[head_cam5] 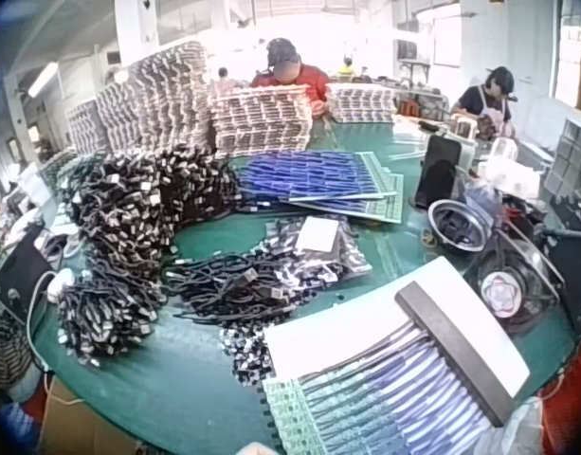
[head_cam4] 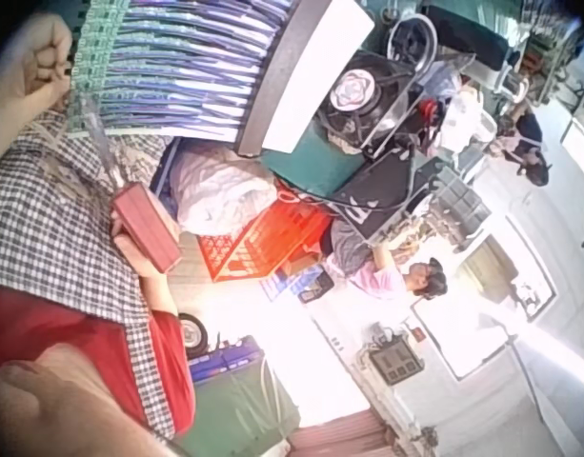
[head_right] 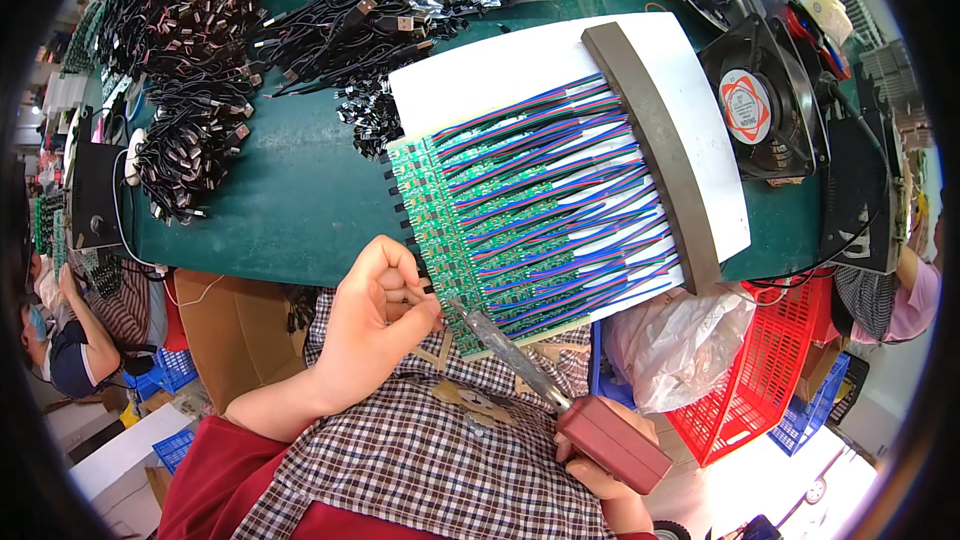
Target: The person solders small electronic components onto a circuit board panel using a soldering tool, then attaches wires from USB cables to the board by soldering them into place.
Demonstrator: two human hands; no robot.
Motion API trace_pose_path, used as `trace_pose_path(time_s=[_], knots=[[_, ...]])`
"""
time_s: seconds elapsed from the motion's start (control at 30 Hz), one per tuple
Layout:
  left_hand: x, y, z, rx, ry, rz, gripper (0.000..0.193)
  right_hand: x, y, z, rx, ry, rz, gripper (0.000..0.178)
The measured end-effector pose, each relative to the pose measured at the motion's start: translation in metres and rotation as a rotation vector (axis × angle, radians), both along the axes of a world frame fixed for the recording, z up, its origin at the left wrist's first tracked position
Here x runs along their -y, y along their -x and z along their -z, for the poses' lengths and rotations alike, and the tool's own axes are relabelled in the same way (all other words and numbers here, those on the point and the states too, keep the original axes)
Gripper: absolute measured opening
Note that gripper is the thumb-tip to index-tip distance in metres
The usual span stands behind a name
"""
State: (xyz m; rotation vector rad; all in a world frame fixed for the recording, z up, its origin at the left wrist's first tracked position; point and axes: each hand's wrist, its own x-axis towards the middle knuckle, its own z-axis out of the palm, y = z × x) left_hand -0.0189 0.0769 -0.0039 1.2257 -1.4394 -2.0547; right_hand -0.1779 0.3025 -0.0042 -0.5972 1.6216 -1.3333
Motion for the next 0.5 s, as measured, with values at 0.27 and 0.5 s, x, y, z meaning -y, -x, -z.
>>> trace_pose_path(time_s=[0.27, 0.5], knots=[[0.002, 0.0, -0.002, 0.033, 0.015, 0.028, 0.022, -0.015, 0.006, 0.01, 0.03, -0.043, -0.088, 0.057], [0.001, 0.001, -0.002, 0.021, 0.007, 0.022, 0.022, -0.021, 0.0, 0.013, 0.002, -0.048, -0.017, 0.066]])
